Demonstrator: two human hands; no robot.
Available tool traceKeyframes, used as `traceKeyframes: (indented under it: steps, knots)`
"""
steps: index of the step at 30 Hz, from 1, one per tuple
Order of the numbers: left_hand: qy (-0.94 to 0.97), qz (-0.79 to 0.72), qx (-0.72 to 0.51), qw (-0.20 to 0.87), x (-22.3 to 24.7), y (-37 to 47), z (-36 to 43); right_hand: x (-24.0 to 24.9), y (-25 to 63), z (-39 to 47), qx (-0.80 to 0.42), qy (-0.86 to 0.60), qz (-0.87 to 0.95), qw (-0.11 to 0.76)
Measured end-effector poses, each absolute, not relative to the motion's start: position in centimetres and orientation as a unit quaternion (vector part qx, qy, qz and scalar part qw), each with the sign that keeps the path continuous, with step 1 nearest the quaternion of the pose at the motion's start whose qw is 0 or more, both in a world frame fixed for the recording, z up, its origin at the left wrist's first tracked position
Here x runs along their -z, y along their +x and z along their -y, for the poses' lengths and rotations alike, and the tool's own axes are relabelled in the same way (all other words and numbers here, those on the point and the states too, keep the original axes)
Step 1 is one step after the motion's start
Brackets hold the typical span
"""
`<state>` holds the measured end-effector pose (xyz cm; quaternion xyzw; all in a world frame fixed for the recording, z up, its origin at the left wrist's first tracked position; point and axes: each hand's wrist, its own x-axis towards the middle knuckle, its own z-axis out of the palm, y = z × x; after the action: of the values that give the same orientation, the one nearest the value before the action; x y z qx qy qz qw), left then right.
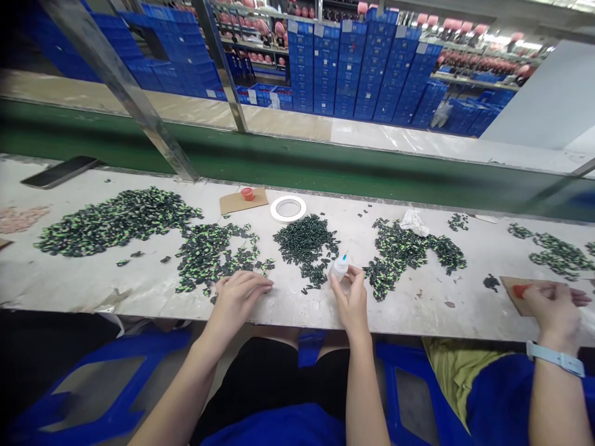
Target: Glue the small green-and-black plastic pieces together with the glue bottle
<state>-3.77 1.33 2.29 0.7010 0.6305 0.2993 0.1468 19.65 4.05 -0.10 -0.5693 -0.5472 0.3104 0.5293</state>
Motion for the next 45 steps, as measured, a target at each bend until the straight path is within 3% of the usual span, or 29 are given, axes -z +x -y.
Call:
traceKeyframes:
  steps: [5, 10, 23, 45]
  knots:
    - [0.737, -0.543, -0.322, 0.241, -1.5, -1.1, -0.8, -0.3, 20.0, -2.7, -0.382, -0.519, 0.414, 0.643]
    - [0.725, -0.549, -0.329, 0.254, -0.5, -0.5, 0.0, -0.3, 19.9, -2.0, -0.383, -0.521, 0.286, 0.707]
    - [0.678, -0.591, -0.336, 0.280, 0.0, 0.0, 0.0, -0.8, 16.7, 0.1, -0.267, -0.633, 0.451, 0.569]
    - [0.668, -0.596, -0.338, 0.292, -0.2, -0.1, 0.1, -0.8, 16.7, -0.1, -0.288, -0.639, 0.455, 0.549]
